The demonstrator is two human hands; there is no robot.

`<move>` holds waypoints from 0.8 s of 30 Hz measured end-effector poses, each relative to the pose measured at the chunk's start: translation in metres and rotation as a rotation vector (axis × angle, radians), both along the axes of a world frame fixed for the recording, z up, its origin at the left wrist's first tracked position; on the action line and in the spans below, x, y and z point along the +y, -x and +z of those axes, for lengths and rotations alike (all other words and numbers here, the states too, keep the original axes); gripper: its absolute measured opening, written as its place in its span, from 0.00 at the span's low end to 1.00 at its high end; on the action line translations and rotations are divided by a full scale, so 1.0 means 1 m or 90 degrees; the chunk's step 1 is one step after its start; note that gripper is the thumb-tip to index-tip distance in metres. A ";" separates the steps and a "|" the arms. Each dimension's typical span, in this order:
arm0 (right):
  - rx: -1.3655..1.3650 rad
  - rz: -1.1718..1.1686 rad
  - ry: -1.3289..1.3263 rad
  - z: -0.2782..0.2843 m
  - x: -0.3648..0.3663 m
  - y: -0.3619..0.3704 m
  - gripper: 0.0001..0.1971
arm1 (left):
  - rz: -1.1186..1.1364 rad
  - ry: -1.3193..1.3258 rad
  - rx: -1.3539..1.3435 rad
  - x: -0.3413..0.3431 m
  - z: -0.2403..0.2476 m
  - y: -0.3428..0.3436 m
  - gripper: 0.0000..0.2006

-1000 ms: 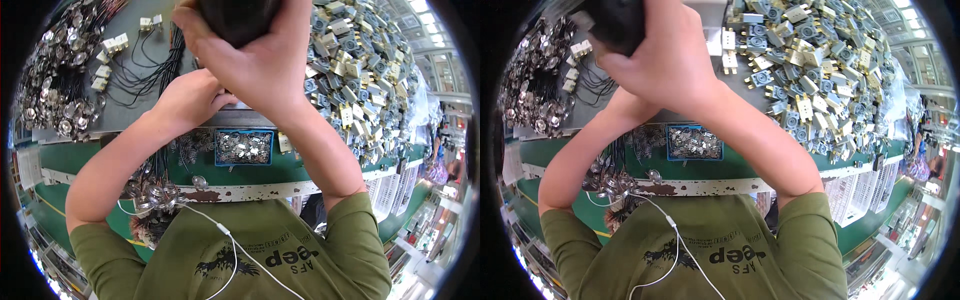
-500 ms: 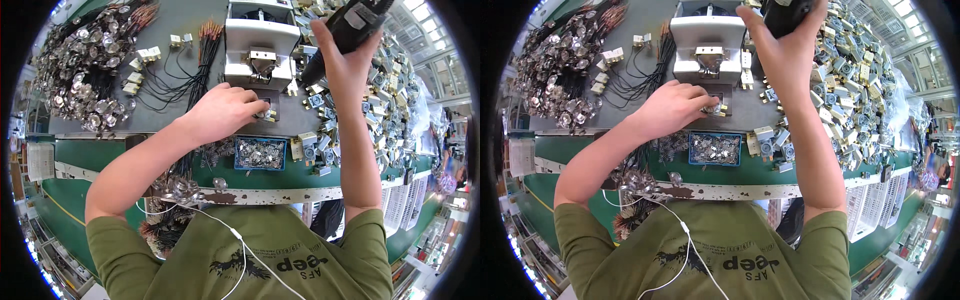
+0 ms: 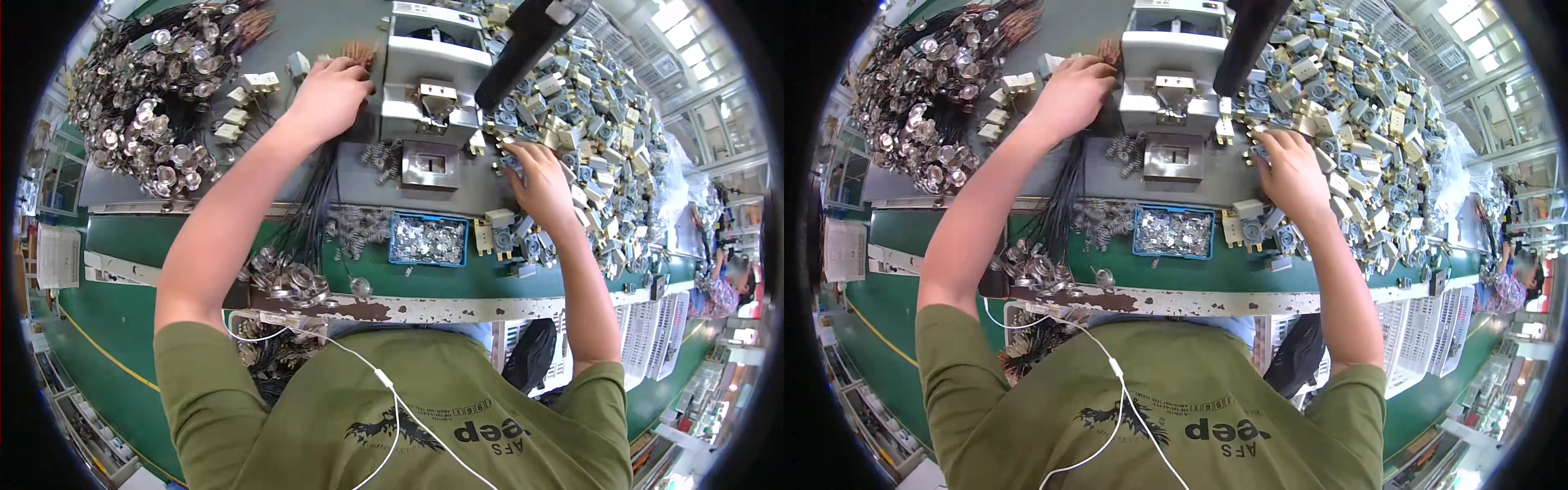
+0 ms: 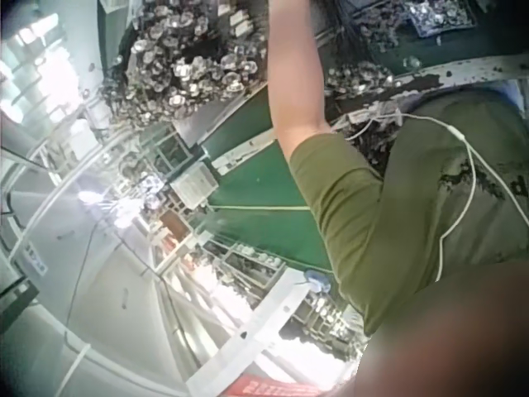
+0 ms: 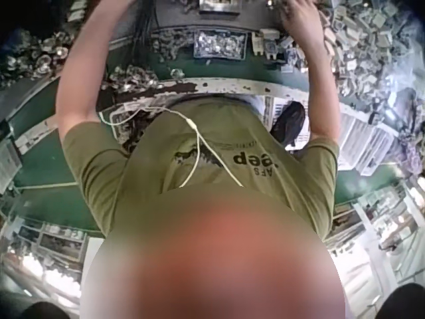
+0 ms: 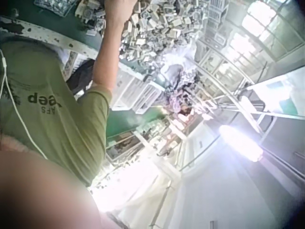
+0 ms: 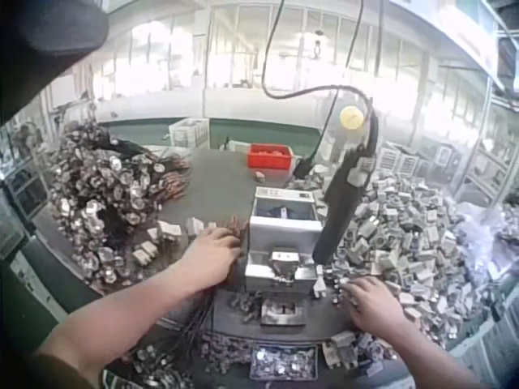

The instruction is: Assembling small electronic motors at a factory workstation using a specialized assembly tool.

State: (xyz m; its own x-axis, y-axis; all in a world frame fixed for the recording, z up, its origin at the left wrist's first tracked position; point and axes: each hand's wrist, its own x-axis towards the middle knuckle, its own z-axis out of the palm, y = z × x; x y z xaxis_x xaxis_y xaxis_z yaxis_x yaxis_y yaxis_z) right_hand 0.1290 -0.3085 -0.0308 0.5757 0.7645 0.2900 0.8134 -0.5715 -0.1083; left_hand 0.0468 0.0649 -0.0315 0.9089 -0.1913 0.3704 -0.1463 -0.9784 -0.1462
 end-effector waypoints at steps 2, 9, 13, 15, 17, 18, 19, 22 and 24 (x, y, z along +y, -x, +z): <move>-0.009 -0.007 0.028 -0.003 0.002 -0.001 0.21 | 0.026 -0.036 0.066 -0.001 -0.012 -0.014 0.12; 0.097 -0.072 0.095 0.012 0.012 0.001 0.21 | -0.036 -0.043 0.019 0.009 -0.026 -0.032 0.08; 0.156 -0.085 0.152 0.019 0.013 0.003 0.22 | -0.072 0.021 -0.003 0.010 -0.016 -0.016 0.11; 0.118 -0.098 0.186 0.016 0.018 0.002 0.22 | -0.045 0.134 0.037 0.010 -0.001 -0.001 0.14; 0.083 -0.078 0.152 0.007 0.011 -0.004 0.21 | -0.030 0.162 0.063 0.003 0.017 0.015 0.13; 0.083 -0.086 0.153 0.008 0.012 -0.003 0.20 | -0.050 0.186 0.061 0.003 0.024 0.023 0.12; 0.082 -0.094 0.152 0.010 0.013 -0.002 0.20 | -0.069 0.210 0.057 0.002 0.029 0.031 0.11; 0.025 -0.048 0.123 0.001 0.006 -0.004 0.19 | -0.041 0.196 0.058 -0.003 0.034 0.046 0.10; -0.055 -0.012 0.076 0.002 0.005 0.002 0.18 | -0.033 0.255 0.078 -0.005 0.032 0.046 0.10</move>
State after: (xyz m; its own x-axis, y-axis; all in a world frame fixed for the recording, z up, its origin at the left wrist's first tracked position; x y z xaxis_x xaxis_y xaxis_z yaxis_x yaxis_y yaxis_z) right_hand 0.1267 -0.3031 -0.0285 0.5672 0.7855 0.2475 0.8056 -0.5917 0.0314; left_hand 0.0008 0.0597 0.0009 0.9437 -0.1001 0.3152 -0.1891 -0.9453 0.2659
